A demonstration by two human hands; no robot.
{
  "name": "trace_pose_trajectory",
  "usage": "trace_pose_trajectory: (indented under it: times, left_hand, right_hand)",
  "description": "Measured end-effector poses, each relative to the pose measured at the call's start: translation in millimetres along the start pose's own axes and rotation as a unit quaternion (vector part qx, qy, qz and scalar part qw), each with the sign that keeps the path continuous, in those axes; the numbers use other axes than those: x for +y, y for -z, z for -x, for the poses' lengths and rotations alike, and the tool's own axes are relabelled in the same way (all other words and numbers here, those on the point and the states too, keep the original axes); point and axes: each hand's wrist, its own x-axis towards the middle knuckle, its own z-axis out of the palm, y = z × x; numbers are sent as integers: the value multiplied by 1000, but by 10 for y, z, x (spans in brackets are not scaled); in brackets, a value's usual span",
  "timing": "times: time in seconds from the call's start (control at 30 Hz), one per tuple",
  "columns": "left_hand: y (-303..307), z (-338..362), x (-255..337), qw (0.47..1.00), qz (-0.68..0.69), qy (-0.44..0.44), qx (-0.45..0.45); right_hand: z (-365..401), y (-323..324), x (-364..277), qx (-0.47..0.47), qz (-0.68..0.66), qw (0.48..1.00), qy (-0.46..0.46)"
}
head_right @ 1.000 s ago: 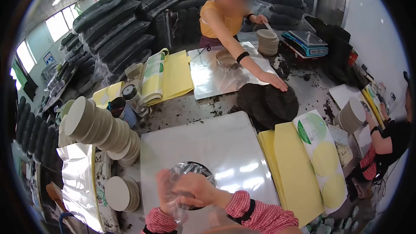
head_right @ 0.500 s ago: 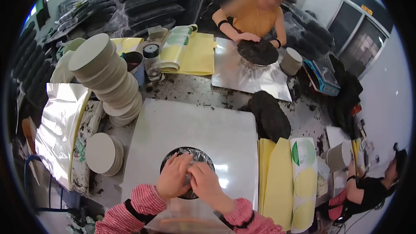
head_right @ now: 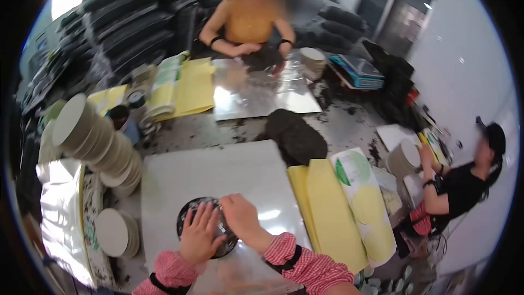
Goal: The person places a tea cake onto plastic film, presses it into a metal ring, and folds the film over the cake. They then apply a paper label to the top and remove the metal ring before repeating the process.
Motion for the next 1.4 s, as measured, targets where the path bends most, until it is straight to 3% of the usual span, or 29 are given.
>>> trace_pose_trajectory:
  times: [0.03, 0.13, 0.17, 0.2, 0.3, 0.37, 0.4, 0.43, 0.5, 0.63, 0.7, 0.73, 0.8, 0.93, 0.97, 1.03, 1.07, 1.1, 1.17, 1.2, 1.23, 1.27, 1.3, 1.33, 1.4]
  left_hand:
    - [27, -18, 19, 1000, -1, 3, -6]
    - [-4, 5, -27, 999, -37, -13, -13]
    - [9, -8, -14, 999, -41, -18, -12]
    - [29, -16, 1, 1000, -19, -8, -23]
    - [12, -17, -6, 999, -5, -10, -38]
    - [134, -82, 71, 999, 3, -5, -41]
    - [278, -134, 196, 987, -104, -72, 97]
    - [206, -123, 162, 987, -107, -74, 94]
    - [51, -34, 31, 999, 7, -4, -38]
    - [29, -19, 13, 999, 12, 0, -38]
    - [38, -24, 15, 999, 10, -4, -34]
    - [36, -14, 11, 999, 9, -5, -34]
    - [-17, -19, -22, 1000, 3, -7, -19]
    - [16, -38, -8, 999, -20, -7, -24]
    - [25, -24, -7, 999, -30, -12, -26]
    - [34, 11, -5, 1000, -2, 10, -12]
    - [10, 4, 12, 999, 32, 16, 19]
    - [-17, 17, 26, 999, 36, 25, 27]
    - [-20, 0, -17, 1000, -23, -3, 6]
    - [-54, 10, -34, 1000, -24, 9, -6]
    - [-187, 8, -166, 999, -9, -51, -12]
    - [-309, 86, -256, 994, 95, -57, -6]
    - [-423, 209, -303, 978, 198, -61, 1]
    - [-534, 286, -326, 978, 197, -65, -1]
    - [-590, 281, -330, 992, 102, -72, 19]
  right_hand:
    - [-27, 144, -14, -12, -11, 1000, -7]
    - [-9, 706, 526, 141, 71, 987, 15]
    - [81, 943, 945, 153, 109, 981, -54]
    - [198, 1164, 1462, 169, 192, 964, -68]
    - [882, 1633, 2834, 138, 401, 891, -163]
    - [1006, 1668, 2965, 146, 425, 882, -143]
    - [1035, 1671, 3030, 147, 445, 875, -120]
    - [961, 1711, 2966, 148, 443, 876, -124]
    - [879, 1731, 2848, 111, 447, 881, -106]
    - [978, 1604, 3224, 95, 474, 874, -53]
    - [905, 1620, 3180, 120, 424, 884, -155]
    - [837, 1701, 3157, 120, 424, 885, -148]
    - [675, 1954, 3163, 234, 239, 906, -260]
    - [-37, 2635, 1406, 418, 30, 899, -127]
    - [3, 2470, 1214, 398, 16, 907, -137]
    - [6, 2101, 866, 183, -195, 942, -200]
    - [290, 1519, 1194, 104, -246, 952, -149]
    - [513, 917, 1189, 3, -268, 944, -194]
    - [685, 471, 285, -55, -179, 981, -40]
    - [593, 441, 99, -71, -142, 986, 45]
    - [551, 401, -22, -83, -106, 983, 122]
    - [554, 339, -86, -83, -110, 983, 118]
    - [562, 294, -141, -156, -82, 977, 123]
    - [548, 265, -174, -225, -50, 965, 130]
    - [549, 349, -219, -248, -13, 960, 127]
